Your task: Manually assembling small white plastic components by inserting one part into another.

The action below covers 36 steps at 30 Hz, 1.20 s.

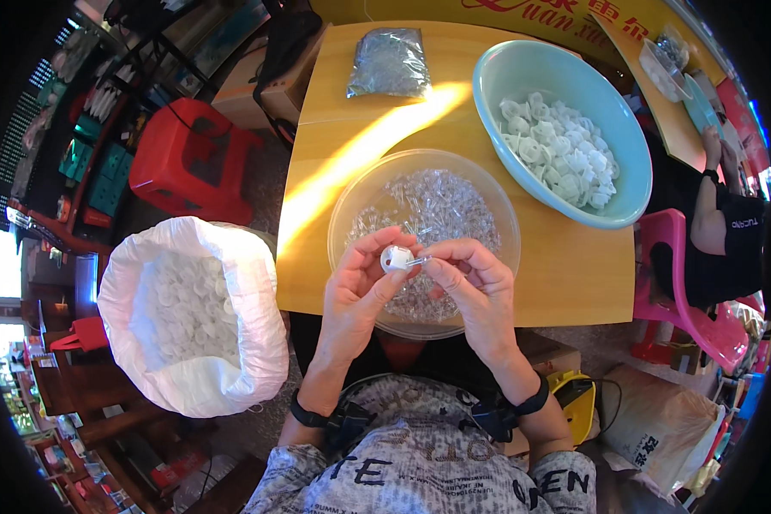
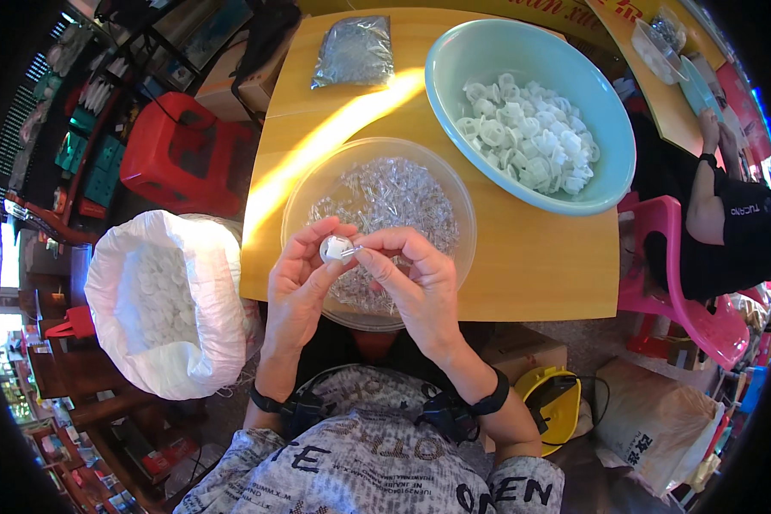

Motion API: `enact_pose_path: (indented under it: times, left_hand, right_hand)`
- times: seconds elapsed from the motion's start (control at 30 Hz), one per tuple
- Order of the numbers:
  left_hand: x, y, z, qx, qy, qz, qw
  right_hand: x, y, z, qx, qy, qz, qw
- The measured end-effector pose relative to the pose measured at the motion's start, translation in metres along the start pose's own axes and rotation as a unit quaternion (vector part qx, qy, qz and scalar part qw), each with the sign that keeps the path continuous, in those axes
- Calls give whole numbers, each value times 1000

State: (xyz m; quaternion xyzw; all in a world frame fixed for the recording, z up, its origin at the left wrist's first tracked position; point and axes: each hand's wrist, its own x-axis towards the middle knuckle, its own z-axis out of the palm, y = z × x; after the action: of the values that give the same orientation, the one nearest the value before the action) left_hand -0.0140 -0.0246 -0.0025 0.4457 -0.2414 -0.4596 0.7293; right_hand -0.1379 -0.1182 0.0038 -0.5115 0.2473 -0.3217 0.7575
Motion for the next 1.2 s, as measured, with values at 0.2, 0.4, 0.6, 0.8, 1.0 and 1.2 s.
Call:
enact_pose_path:
  times: [0.2, 0.4, 0.6, 0.8, 1.0, 1.2]
  left_hand:
    - [-2, -6, -1, 10, 30, 24, 999]
    - [0, -4, -3, 12, 43, 36, 998]
    - [-2, -5, -5, -4, 45, 25, 999]
    - [-6, -6, -10, -37, 45, 19, 998]
    - [-3, -6, -12, -32, 44, 23, 998]
    - [-3, -5, -11, -32, 32, 31, 998]
  right_hand:
    - [3, 3, 10, 23, 15, -39, 999]
    - [6, 2, 14, 30, 6, -23, 999]
    - [5, 2, 16, 14, 6, -35, 999]
    - [3, 3, 22, -4, -3, -64, 998]
    - [7, 5, 25, -35, -4, -97, 995]
    - [7, 4, 25, -54, -6, -94, 994]
